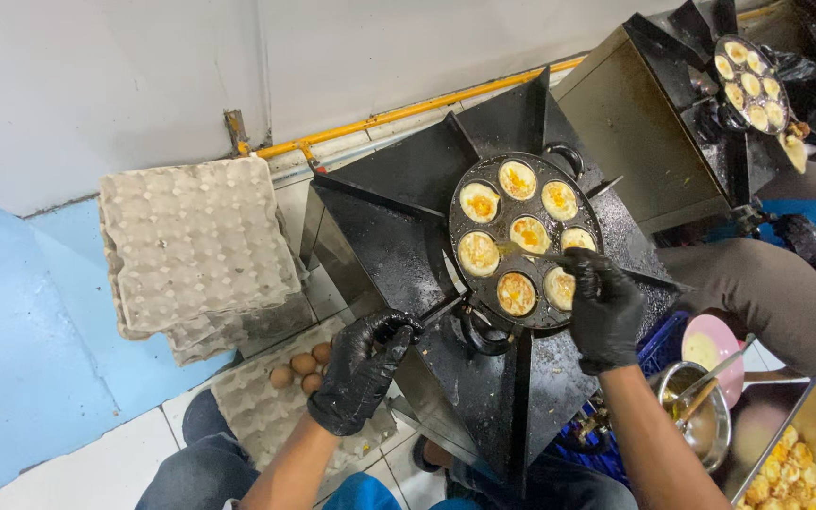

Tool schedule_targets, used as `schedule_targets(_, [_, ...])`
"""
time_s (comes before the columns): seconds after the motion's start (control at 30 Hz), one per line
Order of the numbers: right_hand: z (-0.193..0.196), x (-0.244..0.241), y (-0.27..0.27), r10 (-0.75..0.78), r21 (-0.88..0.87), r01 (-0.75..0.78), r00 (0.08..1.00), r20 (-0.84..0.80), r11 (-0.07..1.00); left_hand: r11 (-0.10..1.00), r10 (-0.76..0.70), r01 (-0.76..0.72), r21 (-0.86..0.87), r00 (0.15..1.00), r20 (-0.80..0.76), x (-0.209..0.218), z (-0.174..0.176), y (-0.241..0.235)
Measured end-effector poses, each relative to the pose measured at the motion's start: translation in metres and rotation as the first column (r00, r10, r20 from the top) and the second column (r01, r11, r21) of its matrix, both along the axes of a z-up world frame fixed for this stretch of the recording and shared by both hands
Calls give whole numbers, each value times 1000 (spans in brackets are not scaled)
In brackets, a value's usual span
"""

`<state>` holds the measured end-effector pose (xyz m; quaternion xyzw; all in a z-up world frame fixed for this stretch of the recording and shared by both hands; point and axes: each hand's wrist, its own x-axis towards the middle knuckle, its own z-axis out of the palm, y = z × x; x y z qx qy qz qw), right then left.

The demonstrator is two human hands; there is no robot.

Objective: The person fries multiple small eggs in a multi-well pan, flipping them over with a fork and transferring them to a large metal tray.

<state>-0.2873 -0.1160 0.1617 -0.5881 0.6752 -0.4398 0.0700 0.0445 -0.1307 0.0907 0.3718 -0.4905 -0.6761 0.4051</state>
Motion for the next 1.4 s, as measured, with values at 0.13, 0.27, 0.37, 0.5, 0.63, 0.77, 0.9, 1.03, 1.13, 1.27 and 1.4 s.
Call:
schedule_targets(0.13, [17,-1,2,-86,-43,88,995,51,995,1000,-15,15,5,1000,-5,3,6,-2])
schedule_targets(0.27, [9,-16,-3,-198,87,185,743,640,979,999,-20,22,30,999,-42,3,6,-3])
schedule_targets(0.37, [-24,-17,-14,-436,386,218,588,681,896,1000,-18,19,21,1000,-13,-1,6,-2])
schedule_targets(0.5, [-32,-12,-14,-487,419,258,583,651,870,999,-49,49,7,998,44,-4,12,-5])
schedule_targets(0.63, [-16,-12,-12,-405,318,252,549,731,914,997,-28,32,76,998,-47,-6,12,-5])
schedule_targets(0.77, [-20,-7,-13,-411,356,242,731,545,903,998,-63,63,3,998,-8,-4,12,-6])
schedule_targets(0.9, [14,-5,-23,-28,0,30,926,377,1000,997,-73,73,8,997,29,-4,7,-8])
schedule_targets(1.03, [46,17,-57,31,32,-28,992,-123,999,1000,-18,18,8,1000,-11,-7,-1,-10])
schedule_targets(1.13, [53,40,-73,57,105,-24,944,-326,994,1000,-11,11,1,998,55,-6,-2,-13])
schedule_targets(1.27, [42,33,-86,20,166,36,946,-324,985,999,41,-41,-4,999,31,-7,-9,-16])
schedule_targets(1.4, [18,-11,-104,-175,268,129,972,156,955,999,31,-31,28,999,12,-4,-8,-18])
